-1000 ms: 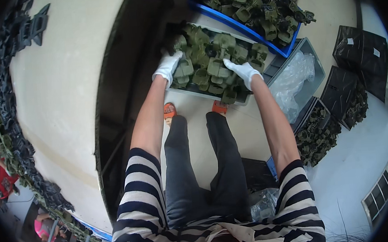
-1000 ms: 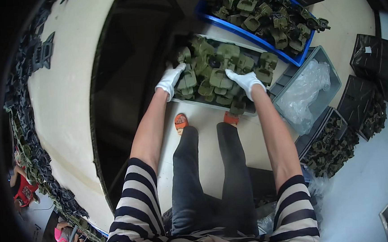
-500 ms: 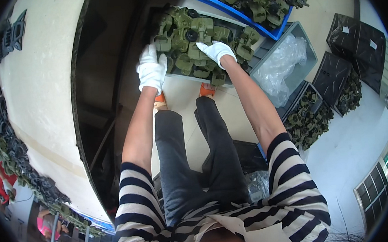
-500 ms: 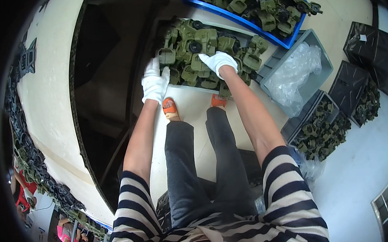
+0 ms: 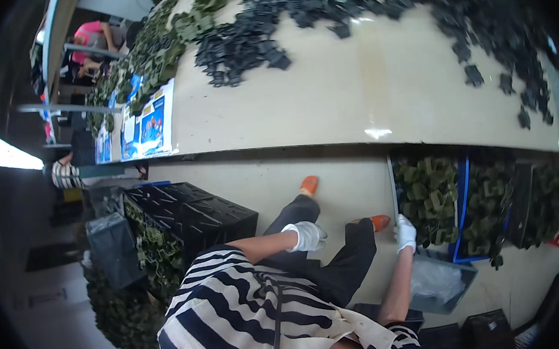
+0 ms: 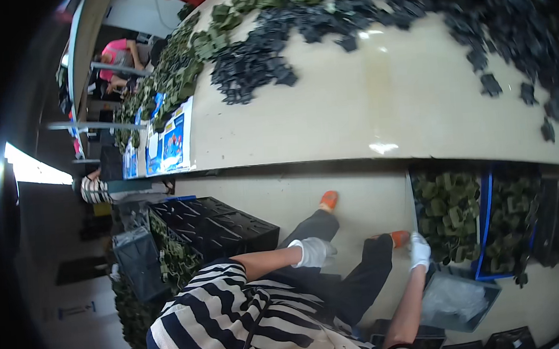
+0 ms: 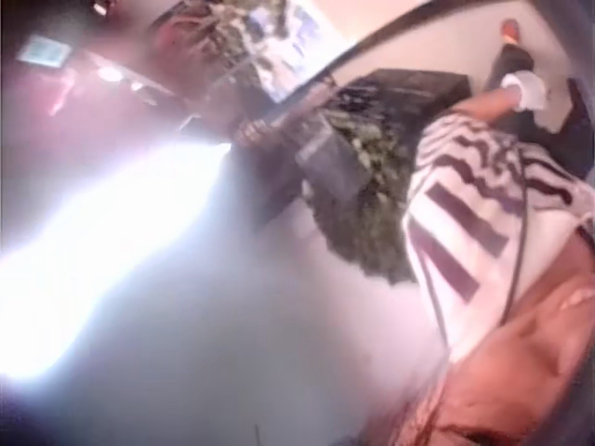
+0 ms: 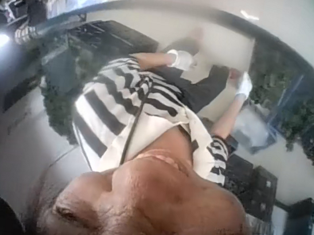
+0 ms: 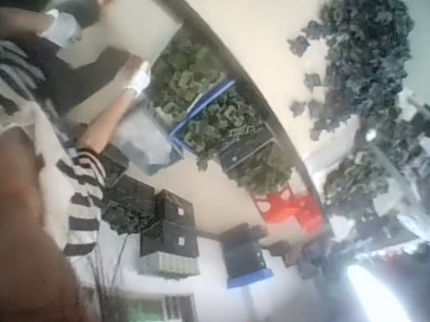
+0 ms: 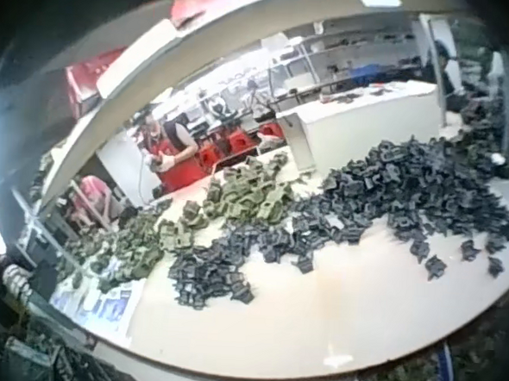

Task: The person assembles green toy tank vehicles by hand, picking up chassis and wheels from a table and snapping them together. They place completed units into a blue bin and continue the process. At one point, they remove their gloves to adjust the camera strap before putting them back on to resume assembly.

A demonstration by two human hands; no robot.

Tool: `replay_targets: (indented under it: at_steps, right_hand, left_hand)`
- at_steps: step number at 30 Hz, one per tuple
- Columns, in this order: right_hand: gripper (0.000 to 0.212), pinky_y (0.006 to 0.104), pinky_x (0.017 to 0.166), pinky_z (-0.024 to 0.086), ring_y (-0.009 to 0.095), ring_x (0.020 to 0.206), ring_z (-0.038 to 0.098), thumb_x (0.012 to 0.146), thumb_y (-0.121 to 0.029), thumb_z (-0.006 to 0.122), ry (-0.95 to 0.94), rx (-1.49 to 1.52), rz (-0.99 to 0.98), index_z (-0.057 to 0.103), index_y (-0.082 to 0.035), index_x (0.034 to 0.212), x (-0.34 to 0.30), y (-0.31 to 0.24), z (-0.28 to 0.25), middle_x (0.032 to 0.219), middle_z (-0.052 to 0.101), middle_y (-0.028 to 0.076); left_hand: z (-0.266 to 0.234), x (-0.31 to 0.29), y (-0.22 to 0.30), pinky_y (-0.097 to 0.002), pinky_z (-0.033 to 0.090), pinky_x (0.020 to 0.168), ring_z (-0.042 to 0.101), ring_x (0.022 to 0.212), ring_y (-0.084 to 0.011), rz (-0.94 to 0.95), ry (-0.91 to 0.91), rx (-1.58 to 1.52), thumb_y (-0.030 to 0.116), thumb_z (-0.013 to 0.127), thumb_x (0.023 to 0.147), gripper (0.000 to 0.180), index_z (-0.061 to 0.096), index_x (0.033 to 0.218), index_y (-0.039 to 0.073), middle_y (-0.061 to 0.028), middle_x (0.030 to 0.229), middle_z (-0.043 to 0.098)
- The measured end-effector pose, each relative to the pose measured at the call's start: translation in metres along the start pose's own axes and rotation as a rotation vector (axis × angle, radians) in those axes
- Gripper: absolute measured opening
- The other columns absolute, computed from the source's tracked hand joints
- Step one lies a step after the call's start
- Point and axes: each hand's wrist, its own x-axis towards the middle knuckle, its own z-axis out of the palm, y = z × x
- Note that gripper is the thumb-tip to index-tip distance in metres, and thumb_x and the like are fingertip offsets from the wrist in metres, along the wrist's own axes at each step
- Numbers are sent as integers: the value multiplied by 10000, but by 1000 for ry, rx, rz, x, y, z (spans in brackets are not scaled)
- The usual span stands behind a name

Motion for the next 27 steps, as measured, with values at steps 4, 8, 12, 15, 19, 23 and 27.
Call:
replay_targets:
  at_steps: [4,8,12,15,19,23,27]
  right_hand:
    - [364,247,578,469,90,678,587,935,-354,670,-210,-192,-103,676,-104,1200,-95,-66,99,856,680,12]
    - [338,296,929,483,203,992,661,934,-279,654,-185,-513,-467,700,-14,1138,-147,-116,189,1104,717,110]
    - [359,312,882,508,215,946,675,936,-285,646,-338,-568,-476,688,3,1146,-204,-185,289,1071,722,124]
    - [371,321,844,525,216,898,685,940,-296,639,-467,-641,-495,686,8,1146,-265,-251,365,1030,731,118]
    - [387,315,821,528,225,852,691,941,-350,624,-478,-813,-717,693,-32,1150,-283,-315,454,975,732,129]
    - [429,335,880,511,266,950,682,932,-399,617,-410,-931,-881,687,-48,1168,-280,-366,534,1057,718,157]
    - [494,337,954,478,272,1079,650,924,-444,612,-504,-845,-813,664,-47,1212,-256,-410,620,1155,692,170]
  left_hand:
    - [-2,-57,-34,-466,499,886,632,996,-394,35,172,-139,353,572,903,365,651,1100,57,-193,1069,669]
    - [-49,-119,-89,-473,510,866,648,946,-399,51,321,-137,358,585,882,397,660,1120,49,-200,1035,676]
    - [-101,-200,-161,-461,506,841,632,930,-392,157,602,-255,283,557,910,317,608,1071,15,-196,1022,647]
    - [-108,-229,-237,-409,499,938,622,1062,-373,171,877,-380,304,586,925,411,623,1224,24,-192,1162,653]
    - [-174,-262,-348,-273,490,924,631,1074,-125,-22,1031,-877,208,659,929,378,629,1239,-5,-118,1191,690]
    - [-249,-250,-472,-313,457,1005,599,1188,-249,-146,1416,-786,221,646,921,420,609,1253,-33,-196,1316,602]
    - [-309,-291,-513,-377,401,1071,526,1264,-336,-385,1422,-495,349,660,864,554,601,1263,-31,-243,1326,568]
